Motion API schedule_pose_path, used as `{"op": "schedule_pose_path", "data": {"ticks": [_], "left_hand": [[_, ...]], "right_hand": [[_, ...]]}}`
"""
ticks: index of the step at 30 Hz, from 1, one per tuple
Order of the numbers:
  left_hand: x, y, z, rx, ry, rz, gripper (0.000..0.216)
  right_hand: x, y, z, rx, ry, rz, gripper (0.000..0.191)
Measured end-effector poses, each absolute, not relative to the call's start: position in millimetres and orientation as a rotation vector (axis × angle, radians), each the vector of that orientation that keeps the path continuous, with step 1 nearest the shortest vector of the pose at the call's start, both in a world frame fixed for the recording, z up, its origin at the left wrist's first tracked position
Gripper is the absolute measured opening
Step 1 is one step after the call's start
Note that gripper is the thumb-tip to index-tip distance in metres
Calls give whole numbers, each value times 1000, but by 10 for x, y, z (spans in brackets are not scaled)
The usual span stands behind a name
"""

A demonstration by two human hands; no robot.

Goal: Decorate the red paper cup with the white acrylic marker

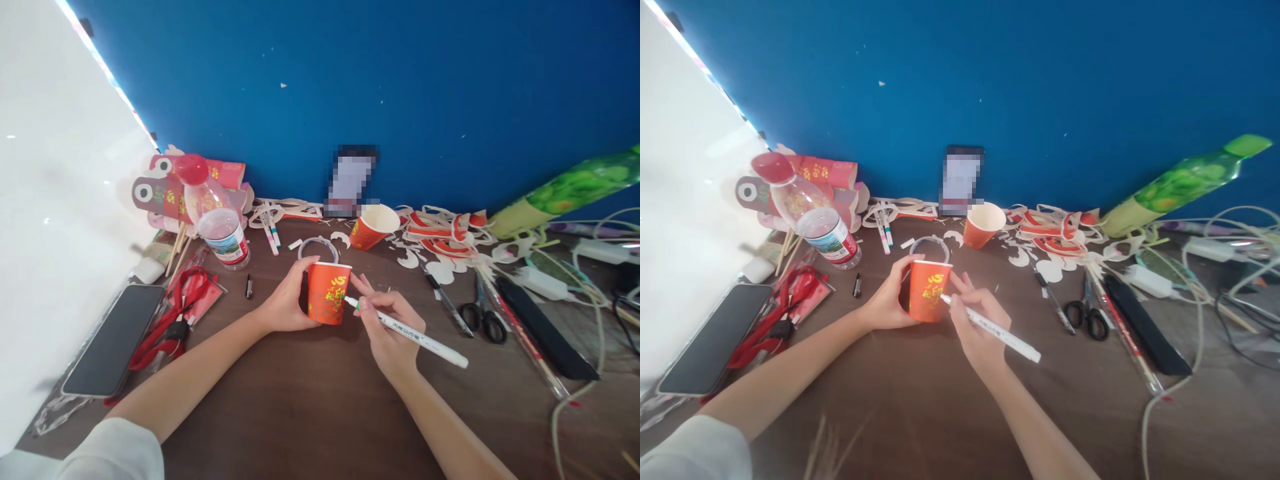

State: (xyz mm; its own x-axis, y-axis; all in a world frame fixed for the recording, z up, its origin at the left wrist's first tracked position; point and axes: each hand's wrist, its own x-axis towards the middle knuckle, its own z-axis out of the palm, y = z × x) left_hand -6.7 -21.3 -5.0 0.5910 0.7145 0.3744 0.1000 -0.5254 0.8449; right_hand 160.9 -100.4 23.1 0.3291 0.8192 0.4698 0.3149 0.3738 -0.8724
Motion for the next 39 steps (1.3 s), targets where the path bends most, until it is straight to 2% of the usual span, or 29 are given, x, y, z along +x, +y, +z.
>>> {"op": "schedule_pose_path", "data": {"ticks": [7,16,29,39], "left_hand": [[-77,-229,-24,1952,675,892,104],[-88,-200,-61,1950,646,851,110],[-64,-195,-44,2059,608,914,103],[-75,-212,-38,2021,638,883,104]], "right_hand": [[1625,-990,236,-1146,-1210,511,20],[1700,-995,102,-1147,-1016,731,23],[1602,-1014,249,-1153,-1319,491,16],[1599,-999,246,-1156,-1279,453,17]]}}
